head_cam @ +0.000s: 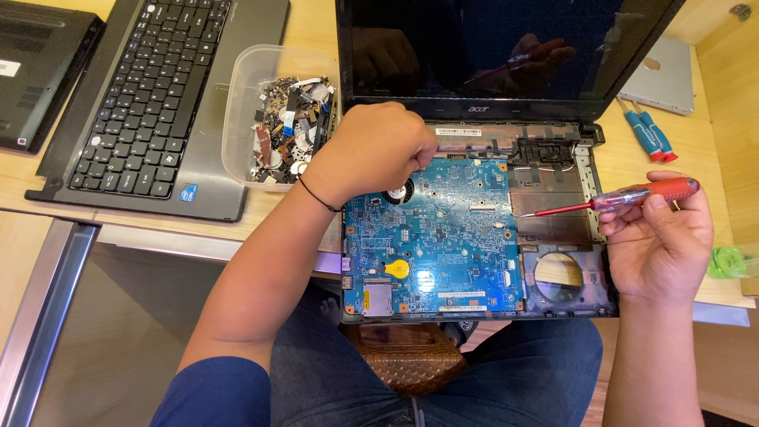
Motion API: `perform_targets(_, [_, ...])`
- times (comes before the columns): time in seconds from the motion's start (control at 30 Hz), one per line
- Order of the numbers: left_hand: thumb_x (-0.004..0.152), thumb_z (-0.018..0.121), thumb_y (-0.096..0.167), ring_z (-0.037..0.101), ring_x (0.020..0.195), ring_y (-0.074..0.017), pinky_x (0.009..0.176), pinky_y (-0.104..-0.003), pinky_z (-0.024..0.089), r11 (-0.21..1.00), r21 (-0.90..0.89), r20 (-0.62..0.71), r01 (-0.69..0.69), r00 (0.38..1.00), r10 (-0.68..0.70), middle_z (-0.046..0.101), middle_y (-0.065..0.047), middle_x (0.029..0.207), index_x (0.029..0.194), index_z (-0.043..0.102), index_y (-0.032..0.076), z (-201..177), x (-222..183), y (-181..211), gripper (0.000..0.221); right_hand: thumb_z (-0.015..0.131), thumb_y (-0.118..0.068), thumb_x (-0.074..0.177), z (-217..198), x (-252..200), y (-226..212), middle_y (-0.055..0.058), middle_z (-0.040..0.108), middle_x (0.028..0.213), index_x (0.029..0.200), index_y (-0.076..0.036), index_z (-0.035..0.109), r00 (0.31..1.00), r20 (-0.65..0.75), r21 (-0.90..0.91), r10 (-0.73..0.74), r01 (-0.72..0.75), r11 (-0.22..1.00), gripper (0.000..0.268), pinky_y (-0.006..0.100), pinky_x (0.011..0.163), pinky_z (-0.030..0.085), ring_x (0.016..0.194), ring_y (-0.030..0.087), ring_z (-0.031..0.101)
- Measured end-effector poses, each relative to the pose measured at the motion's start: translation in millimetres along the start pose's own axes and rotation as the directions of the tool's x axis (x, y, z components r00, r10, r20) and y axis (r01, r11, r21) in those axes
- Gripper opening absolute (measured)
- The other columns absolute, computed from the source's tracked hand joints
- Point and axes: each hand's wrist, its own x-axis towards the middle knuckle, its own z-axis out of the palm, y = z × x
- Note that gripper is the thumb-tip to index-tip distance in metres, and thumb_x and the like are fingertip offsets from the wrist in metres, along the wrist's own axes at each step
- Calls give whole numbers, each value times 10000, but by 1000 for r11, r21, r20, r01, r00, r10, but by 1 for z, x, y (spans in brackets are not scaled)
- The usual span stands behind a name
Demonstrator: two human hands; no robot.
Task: Disassembling a laptop by removing internal screws with a screwdriver and disconnecting various internal cables and components.
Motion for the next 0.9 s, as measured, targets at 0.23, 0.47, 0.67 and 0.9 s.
perform_targets(0.23, [714,556,0,636,770,-217,506,-420,484,997,-67,33,33,999,-31,687,110,749,735,730,288,-1,0,-3,336,461,-24,1007,43,-9,-14,77,540,1050,1364,-194,349,980,17,-287,-196,193,938,410,331,572,549,781,263,628])
perform_targets(0.47, [690,548,-14,576,705,-240,479,-411,414,989,-103,88,104,992,-95,633,43,763,769,586,228,-6,-1,-3,258,413,114,1020,145,-3,-25,265,537,939,1341,-76,278,805,447,-345,-391,558,755,397,390,684,596,783,371,666])
perform_targets(0.67, [701,540,40,585,669,-217,454,-390,415,993,-74,28,89,996,-87,612,89,681,665,593,256,-5,-2,-7,225,411,86,1007,173,13,0,188,493,960,1349,-30,283,760,555,-293,-338,559,776,383,367,726,621,826,311,680])
perform_targets(0.9, [686,593,10,600,658,-235,468,-392,450,990,-99,54,99,994,-94,636,68,702,675,650,254,-4,-3,-8,251,392,93,996,174,12,2,210,507,959,1343,-25,285,757,555,-324,-346,579,748,382,385,725,620,829,337,681])
